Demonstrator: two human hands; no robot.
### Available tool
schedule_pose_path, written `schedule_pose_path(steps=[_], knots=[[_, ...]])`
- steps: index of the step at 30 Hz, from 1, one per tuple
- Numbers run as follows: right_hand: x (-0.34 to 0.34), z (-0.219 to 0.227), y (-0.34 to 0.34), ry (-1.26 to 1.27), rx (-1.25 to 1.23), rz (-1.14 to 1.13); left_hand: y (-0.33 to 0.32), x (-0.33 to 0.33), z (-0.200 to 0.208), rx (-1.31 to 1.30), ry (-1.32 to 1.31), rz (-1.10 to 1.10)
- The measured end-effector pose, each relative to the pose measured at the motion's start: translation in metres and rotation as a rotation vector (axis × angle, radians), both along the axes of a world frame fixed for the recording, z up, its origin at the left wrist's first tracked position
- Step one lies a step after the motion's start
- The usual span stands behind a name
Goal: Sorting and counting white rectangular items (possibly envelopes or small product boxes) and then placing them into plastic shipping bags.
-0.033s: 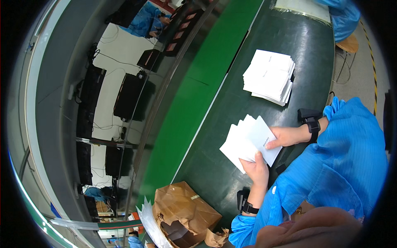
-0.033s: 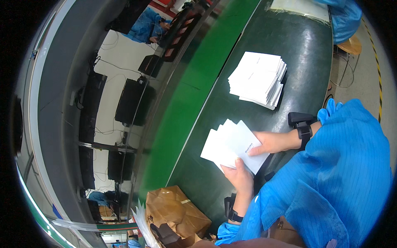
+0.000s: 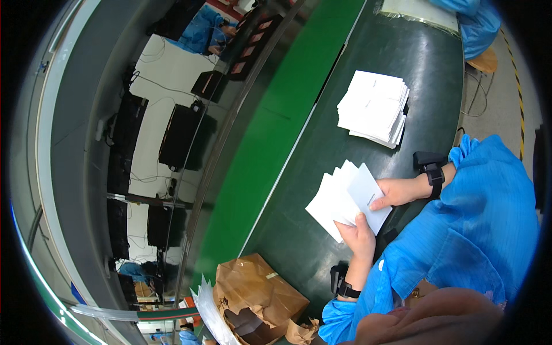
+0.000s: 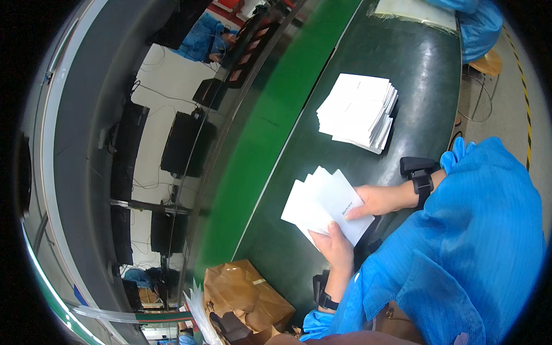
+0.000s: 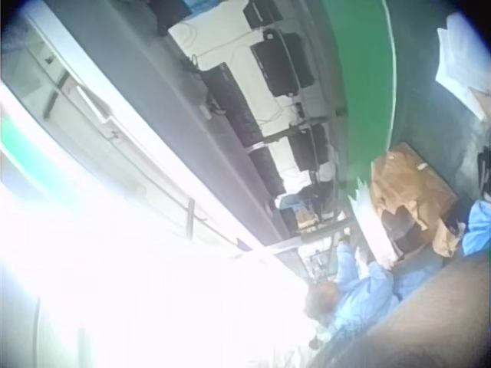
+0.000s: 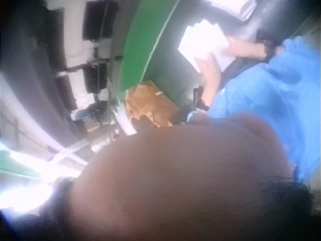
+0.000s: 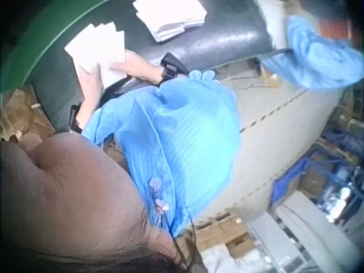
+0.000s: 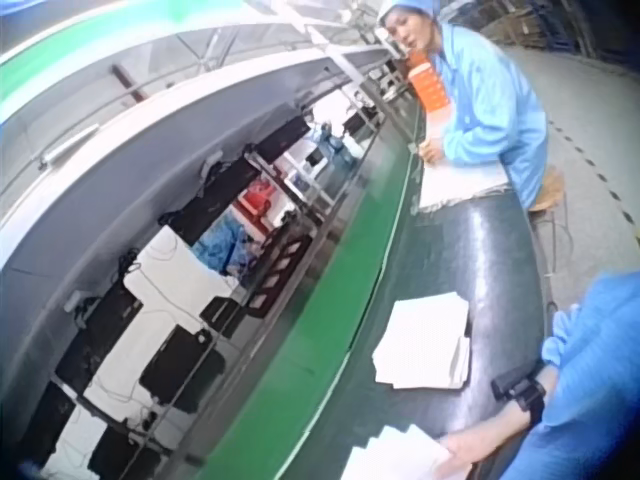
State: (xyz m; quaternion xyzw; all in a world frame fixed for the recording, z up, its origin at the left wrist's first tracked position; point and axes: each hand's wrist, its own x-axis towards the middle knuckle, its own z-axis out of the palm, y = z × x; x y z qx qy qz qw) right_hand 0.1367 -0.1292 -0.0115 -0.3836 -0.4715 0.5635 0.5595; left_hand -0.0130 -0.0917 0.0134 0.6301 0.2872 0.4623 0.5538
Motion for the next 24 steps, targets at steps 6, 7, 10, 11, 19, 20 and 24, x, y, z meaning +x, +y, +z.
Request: schedule_pose_path(steps=[6,7,10,11,19,20,24], knots=[[0.014,0.005,-0.005,-0.125,0.096,0.037,0.003,0.004,0.006,0.362,0.261,-0.097],[0.018,0.01,-0.007,-0.175,0.111,0.018,0.004,0.003,0.007,0.424,0.315,-0.125],[0.03,0.027,-0.018,-0.081,-0.043,-0.01,0.005,0.005,0.009,0.565,0.386,-0.167],[0.036,0.029,-0.018,-0.009,-0.108,-0.035,0.006,0.006,0.01,0.604,0.396,-0.172],[0.203,0.099,-0.013,-0.345,0.188,-0.744,0.028,-0.012,0.02,0.157,0.061,0.095],[0.232,0.096,-0.007,-0.439,0.103,-0.816,0.036,-0.016,0.02,0.078,0.019,0.129],[0.34,0.037,-0.012,-0.465,-0.325,-0.697,0.057,-0.029,0.019,-0.046,-0.139,0.208]])
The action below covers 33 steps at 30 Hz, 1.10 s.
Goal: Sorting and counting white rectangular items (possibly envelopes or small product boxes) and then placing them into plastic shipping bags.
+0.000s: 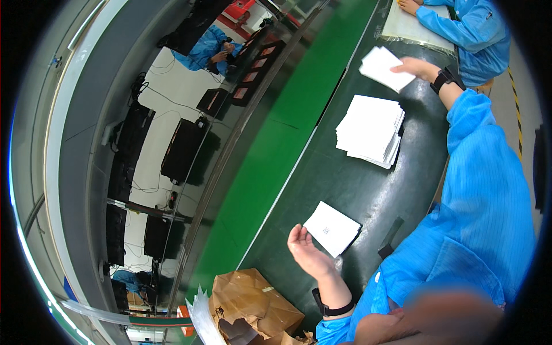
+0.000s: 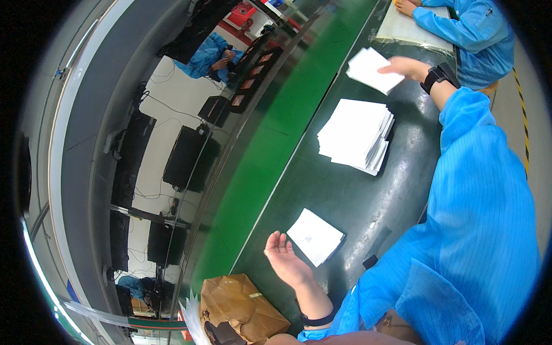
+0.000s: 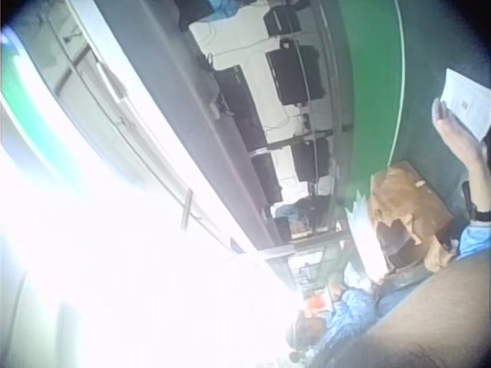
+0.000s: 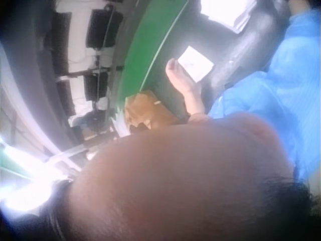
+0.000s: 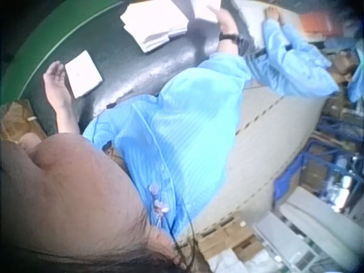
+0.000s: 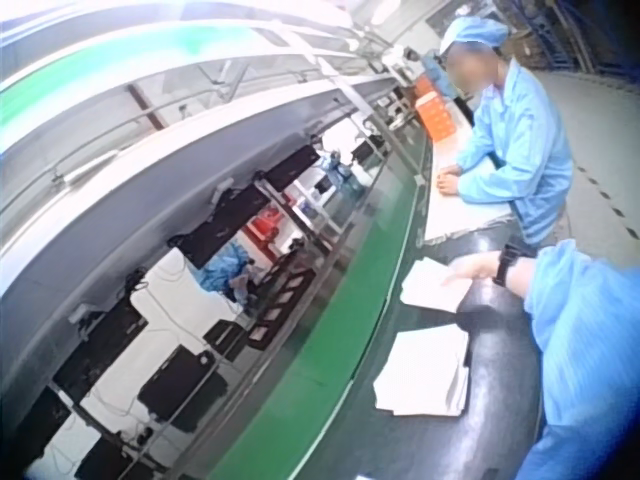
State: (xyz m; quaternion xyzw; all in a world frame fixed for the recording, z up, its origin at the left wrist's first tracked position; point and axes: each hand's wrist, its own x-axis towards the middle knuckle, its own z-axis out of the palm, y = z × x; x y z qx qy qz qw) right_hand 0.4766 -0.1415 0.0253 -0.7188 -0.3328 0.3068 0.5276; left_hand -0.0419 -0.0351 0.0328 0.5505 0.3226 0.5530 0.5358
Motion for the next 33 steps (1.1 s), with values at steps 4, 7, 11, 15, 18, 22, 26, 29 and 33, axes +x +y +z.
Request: schedule_pose_path(steps=[4,7,11,15,18,22,26,29,33], knots=[[-0.02,-0.021,0.026,0.014,-0.257,-0.04,0.027,-0.033,0.003,-0.222,-0.091,0.056],[-0.019,-0.018,0.031,-0.008,-0.302,0.087,0.039,-0.041,-0.005,-0.309,-0.051,0.14],[-0.012,-0.024,0.03,-0.049,-0.362,0.232,0.034,-0.035,-0.023,-0.349,0.127,0.136],[-0.013,-0.025,0.046,-0.26,-0.288,0.355,0.032,-0.026,-0.037,-0.313,0.146,0.021],[-0.015,-0.019,0.053,-0.37,-0.206,0.523,0.032,-0.024,-0.041,-0.338,0.02,-0.049],[-0.029,0.0,0.059,-0.792,-0.54,0.251,0.024,-0.016,-0.029,-0.429,0.028,-0.064],[-0.061,0.003,0.052,-1.122,-0.036,-0.421,0.017,-0.016,-0.028,-0.434,0.091,-0.15],[-0.151,0.07,0.03,-0.939,0.444,-0.093,0.014,-0.016,-0.026,-0.295,0.412,-0.186],[-0.277,0.071,0.05,-0.469,0.608,0.716,0.019,-0.024,-0.007,-0.161,0.899,-0.086]])
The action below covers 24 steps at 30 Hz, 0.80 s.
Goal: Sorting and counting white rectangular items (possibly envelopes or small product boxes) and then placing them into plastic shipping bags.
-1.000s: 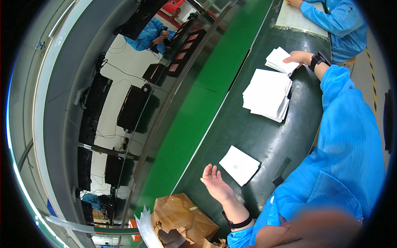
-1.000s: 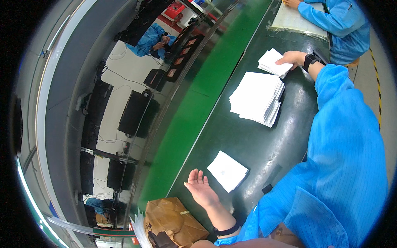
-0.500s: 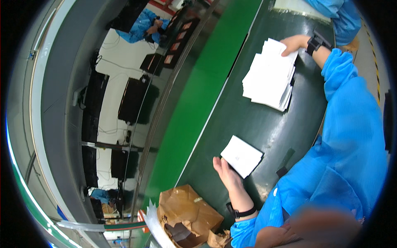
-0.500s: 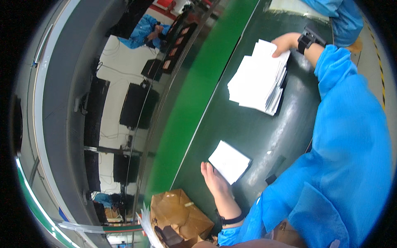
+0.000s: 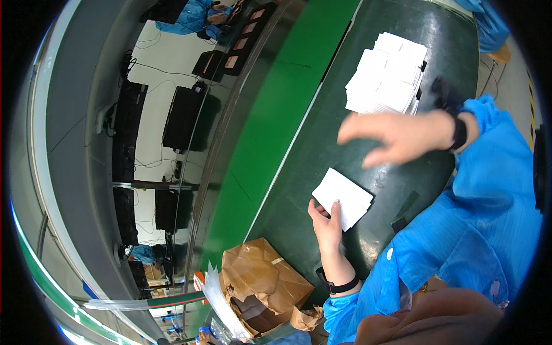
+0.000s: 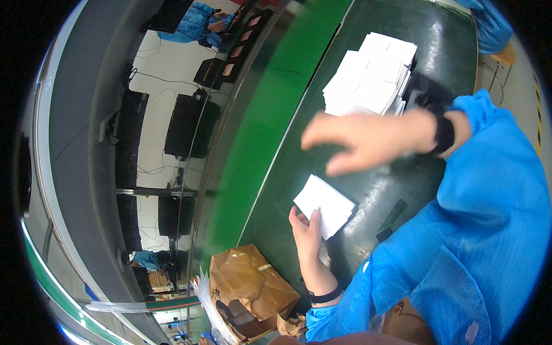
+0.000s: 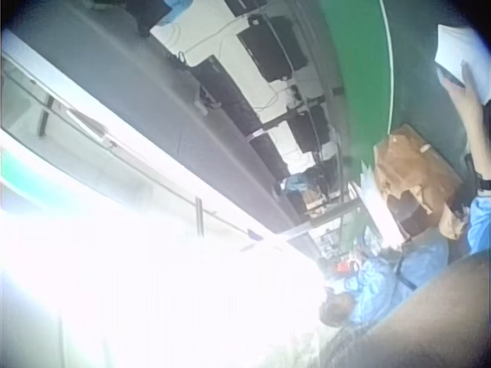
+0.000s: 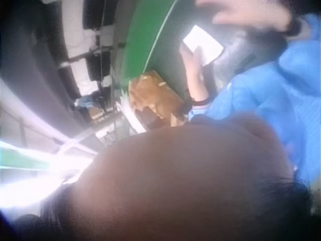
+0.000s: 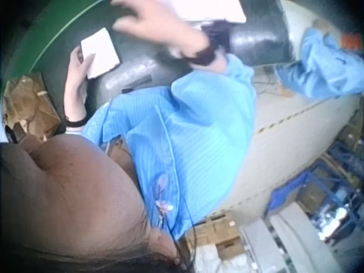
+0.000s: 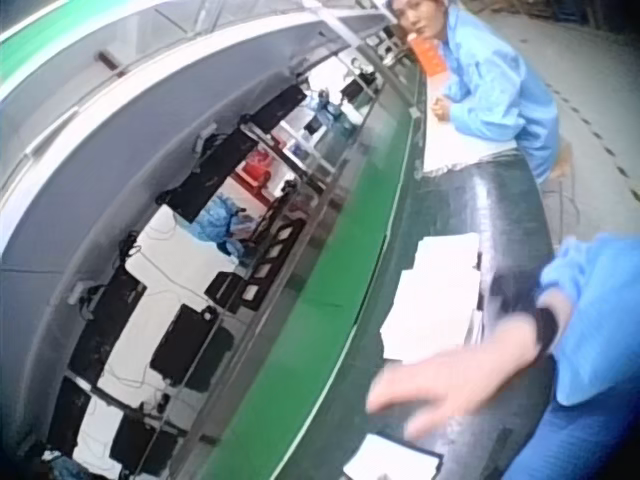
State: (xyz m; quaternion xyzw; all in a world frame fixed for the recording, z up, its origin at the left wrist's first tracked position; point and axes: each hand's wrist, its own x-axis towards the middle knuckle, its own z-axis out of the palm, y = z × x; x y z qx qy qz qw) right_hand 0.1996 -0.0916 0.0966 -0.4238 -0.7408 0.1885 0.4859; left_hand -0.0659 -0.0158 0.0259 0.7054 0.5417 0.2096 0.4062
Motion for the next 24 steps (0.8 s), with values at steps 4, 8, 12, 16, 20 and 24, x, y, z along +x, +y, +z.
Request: schedule_pose_path(steps=[4,8,12,16,20,24], knots=[[-0.058,-0.096,0.016,-0.192,-0.264,0.071,0.0,0.001,-0.01,0.03,0.12,-0.013],[-0.069,-0.106,0.019,-0.282,-0.175,-0.066,0.008,-0.01,-0.03,0.002,-0.06,0.007],[-0.07,-0.112,0.022,-0.263,-0.133,-0.074,0.014,-0.018,-0.02,-0.021,-0.323,0.081],[-0.071,-0.115,0.023,-0.233,-0.111,-0.087,0.017,-0.025,-0.009,-0.044,-0.675,0.207],[-0.072,-0.115,0.025,-0.194,0.003,-0.132,0.014,-0.026,-0.006,-0.284,-0.918,0.209],[-0.07,-0.105,0.018,-0.065,-0.002,-0.125,-0.01,0.016,-0.009,-0.271,-0.78,0.164]])
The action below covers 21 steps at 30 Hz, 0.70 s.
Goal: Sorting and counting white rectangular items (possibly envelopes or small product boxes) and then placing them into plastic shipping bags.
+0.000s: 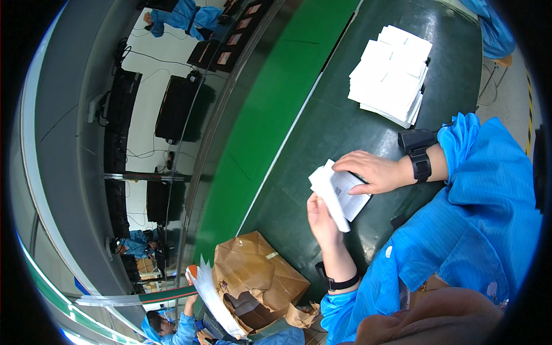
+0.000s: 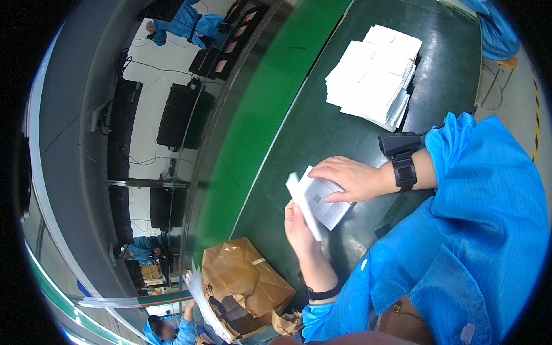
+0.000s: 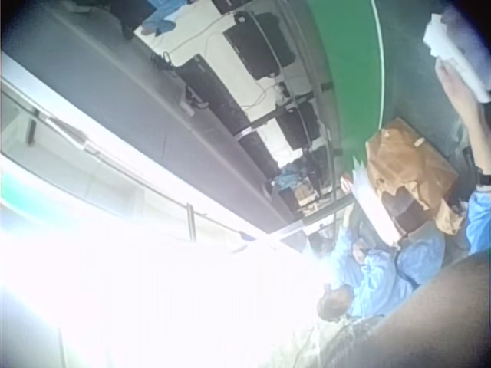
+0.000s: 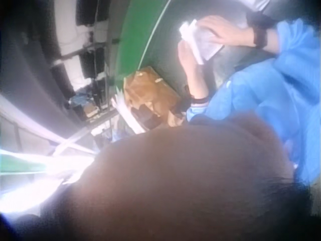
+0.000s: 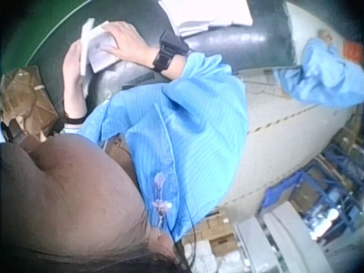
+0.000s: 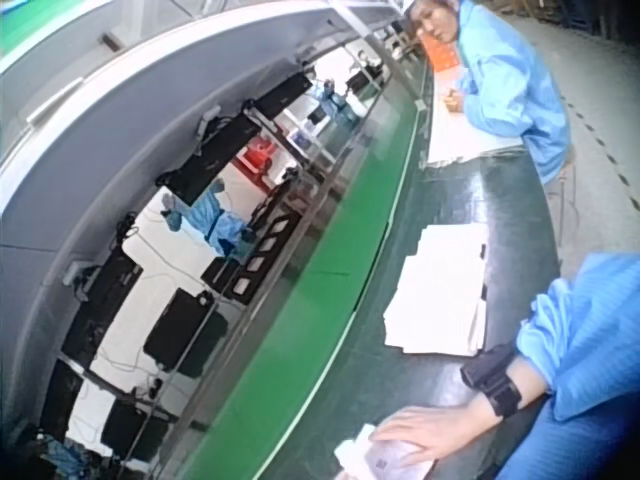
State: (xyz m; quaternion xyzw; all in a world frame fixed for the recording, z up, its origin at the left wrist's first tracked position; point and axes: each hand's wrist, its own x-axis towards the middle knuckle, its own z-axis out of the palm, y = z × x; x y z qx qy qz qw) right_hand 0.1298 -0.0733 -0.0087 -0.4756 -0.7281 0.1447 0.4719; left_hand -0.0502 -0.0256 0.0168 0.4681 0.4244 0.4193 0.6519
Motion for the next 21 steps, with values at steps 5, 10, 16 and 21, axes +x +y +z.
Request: schedule_pose_path(steps=[5,10,16,21], knots=[[-0.003,0.0,-0.001,0.267,-0.116,0.103,-0.007,0.009,-0.006,0.389,0.313,0.044],[-0.004,-0.006,0.005,-0.046,-0.126,0.077,-0.002,-0.001,0.0,0.666,1.107,0.003],[-0.007,-0.007,-0.003,-0.113,-0.165,0.051,-0.001,0.001,0.003,0.412,0.87,-0.11],[-0.009,-0.012,0.0,0.026,-0.189,0.067,-0.001,0.004,-0.002,0.541,0.712,0.036]])
